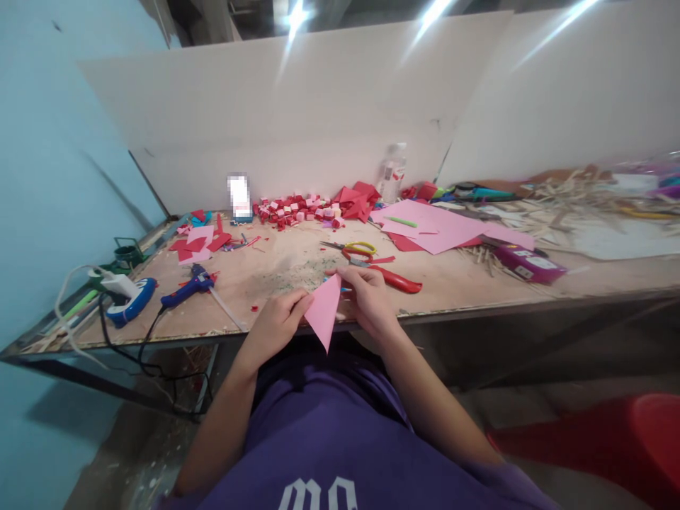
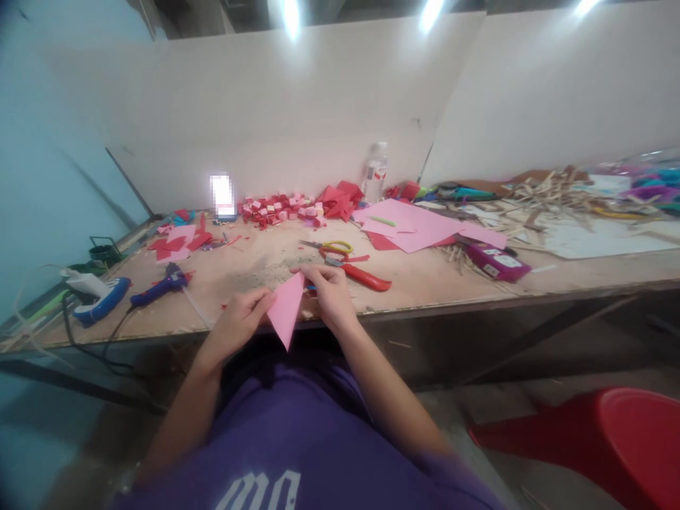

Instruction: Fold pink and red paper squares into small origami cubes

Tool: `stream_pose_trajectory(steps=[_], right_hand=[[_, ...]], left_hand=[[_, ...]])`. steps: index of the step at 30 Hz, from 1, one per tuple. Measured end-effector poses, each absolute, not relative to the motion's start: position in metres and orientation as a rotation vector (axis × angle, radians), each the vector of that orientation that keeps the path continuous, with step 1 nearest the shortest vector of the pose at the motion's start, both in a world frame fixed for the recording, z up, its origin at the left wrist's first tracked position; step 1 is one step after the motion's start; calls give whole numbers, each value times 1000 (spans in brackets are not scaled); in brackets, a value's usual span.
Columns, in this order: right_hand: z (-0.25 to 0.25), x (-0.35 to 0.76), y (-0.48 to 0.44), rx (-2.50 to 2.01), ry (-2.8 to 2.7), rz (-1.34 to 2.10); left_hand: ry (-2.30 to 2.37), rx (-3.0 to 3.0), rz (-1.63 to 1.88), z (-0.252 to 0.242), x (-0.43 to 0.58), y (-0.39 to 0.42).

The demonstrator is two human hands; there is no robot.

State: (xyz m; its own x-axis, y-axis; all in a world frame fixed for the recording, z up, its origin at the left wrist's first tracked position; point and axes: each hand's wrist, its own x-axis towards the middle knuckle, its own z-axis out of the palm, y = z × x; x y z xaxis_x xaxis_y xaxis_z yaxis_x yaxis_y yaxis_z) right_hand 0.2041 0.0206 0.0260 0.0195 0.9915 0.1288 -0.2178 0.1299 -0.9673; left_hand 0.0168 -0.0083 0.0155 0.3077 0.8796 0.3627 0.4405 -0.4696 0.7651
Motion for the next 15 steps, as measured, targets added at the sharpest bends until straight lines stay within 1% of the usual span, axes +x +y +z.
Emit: stream_pose_trajectory(steps=[8,15], right_hand=[[24,206,16,-1015,-1630,1255],[24,208,18,-1041,-1681,1170]], left_hand=[[1244,1900,1163,8,11,2],[1228,1887,1173,8,12,3]])
